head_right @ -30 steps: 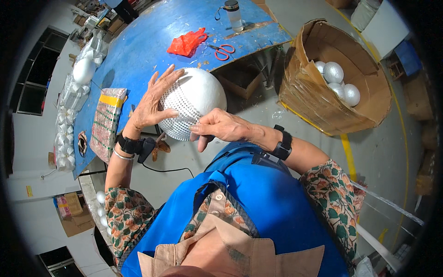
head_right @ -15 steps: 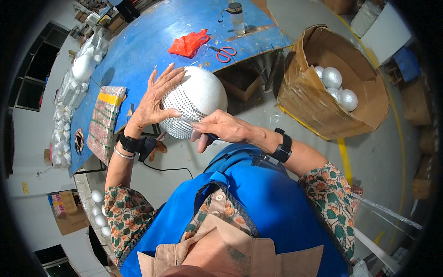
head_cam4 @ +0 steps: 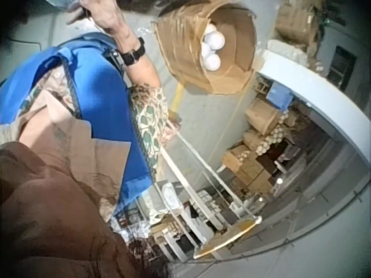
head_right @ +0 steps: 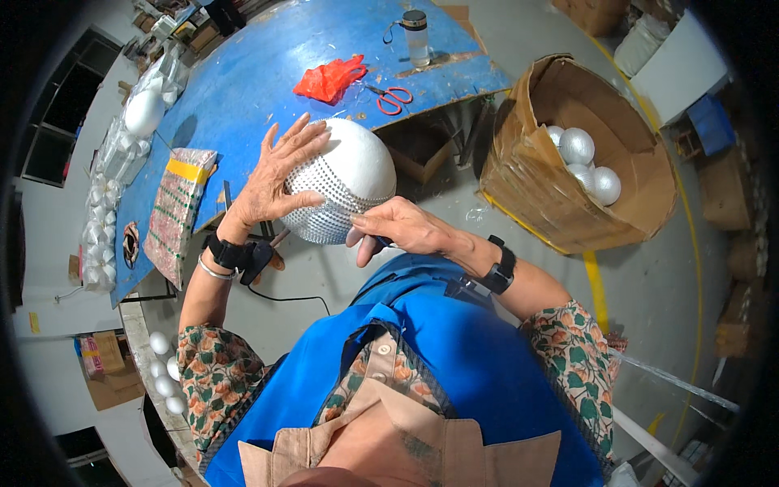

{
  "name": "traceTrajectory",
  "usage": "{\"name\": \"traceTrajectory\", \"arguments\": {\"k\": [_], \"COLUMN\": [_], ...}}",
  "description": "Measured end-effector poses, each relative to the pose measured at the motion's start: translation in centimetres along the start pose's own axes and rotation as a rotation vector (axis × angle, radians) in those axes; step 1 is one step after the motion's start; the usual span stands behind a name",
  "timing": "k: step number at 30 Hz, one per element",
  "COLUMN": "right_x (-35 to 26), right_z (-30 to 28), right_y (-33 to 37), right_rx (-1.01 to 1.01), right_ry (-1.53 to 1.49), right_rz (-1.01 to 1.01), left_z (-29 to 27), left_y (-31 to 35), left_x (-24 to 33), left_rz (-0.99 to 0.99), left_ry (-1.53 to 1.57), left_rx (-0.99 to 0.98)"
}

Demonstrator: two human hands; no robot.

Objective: Applying small silver decorative elements in a grid pattern to a white foam sphere using pliers and scissors.

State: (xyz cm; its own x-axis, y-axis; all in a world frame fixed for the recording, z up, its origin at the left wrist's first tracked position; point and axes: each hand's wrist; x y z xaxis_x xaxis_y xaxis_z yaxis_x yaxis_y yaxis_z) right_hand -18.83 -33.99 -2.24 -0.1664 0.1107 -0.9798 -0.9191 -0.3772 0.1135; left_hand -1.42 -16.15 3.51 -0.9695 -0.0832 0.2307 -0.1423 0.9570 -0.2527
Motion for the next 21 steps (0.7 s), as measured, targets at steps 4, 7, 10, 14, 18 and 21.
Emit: {"name": "traceTrajectory", "arguments": {"k": [4,7,10,14,18,21], "right_x": [0.3,0.1,0.3,0.5,0.9,1.2], "right_z": [0.2,0.7,0.6,-0.4,-1.2,-1.5], "right_y": [-0.3,-1.0,-1.1,-0.6,-0.1,0.0], "right_rx": [0.025,0.045,0.051,0.042,0.045,0.054], "right_ry": [-0.017,0.130,0.087,0.067,0.029,0.014], "right_rz": [-0.032,-0.109,-0.102,-0.070,-0.071,-0.098], "left_z": [0.1,-0.1,-0.1,0.0,-0.2,-0.2], "left_y": [0.0,-0.1,-0.1,-0.3,-0.1,0.0], "left_x": [-0.4,-0.6,-0.5,0.3,-0.2,-0.9], "left_rz": [0.008,-0.013,-0.029,-0.024,-0.084,-0.119], "left_ry": [0.020,0.054,0.090,-0.003,0.031,0.109], "left_rx": [-0.013,-0.083,-0.052,0.007,-0.080,-0.084]}}
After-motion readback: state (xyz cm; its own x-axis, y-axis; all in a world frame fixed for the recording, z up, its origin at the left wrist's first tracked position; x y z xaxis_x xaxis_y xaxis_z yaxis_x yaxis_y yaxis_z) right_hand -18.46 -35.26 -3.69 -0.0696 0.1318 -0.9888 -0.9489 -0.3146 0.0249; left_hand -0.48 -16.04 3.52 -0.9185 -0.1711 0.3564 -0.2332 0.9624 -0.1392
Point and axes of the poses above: each hand's wrist, its own y-axis away from the middle knuckle, its own z-axis out of the palm, x = y × z, and after that the axes turned 3 degrees about z, right-handed
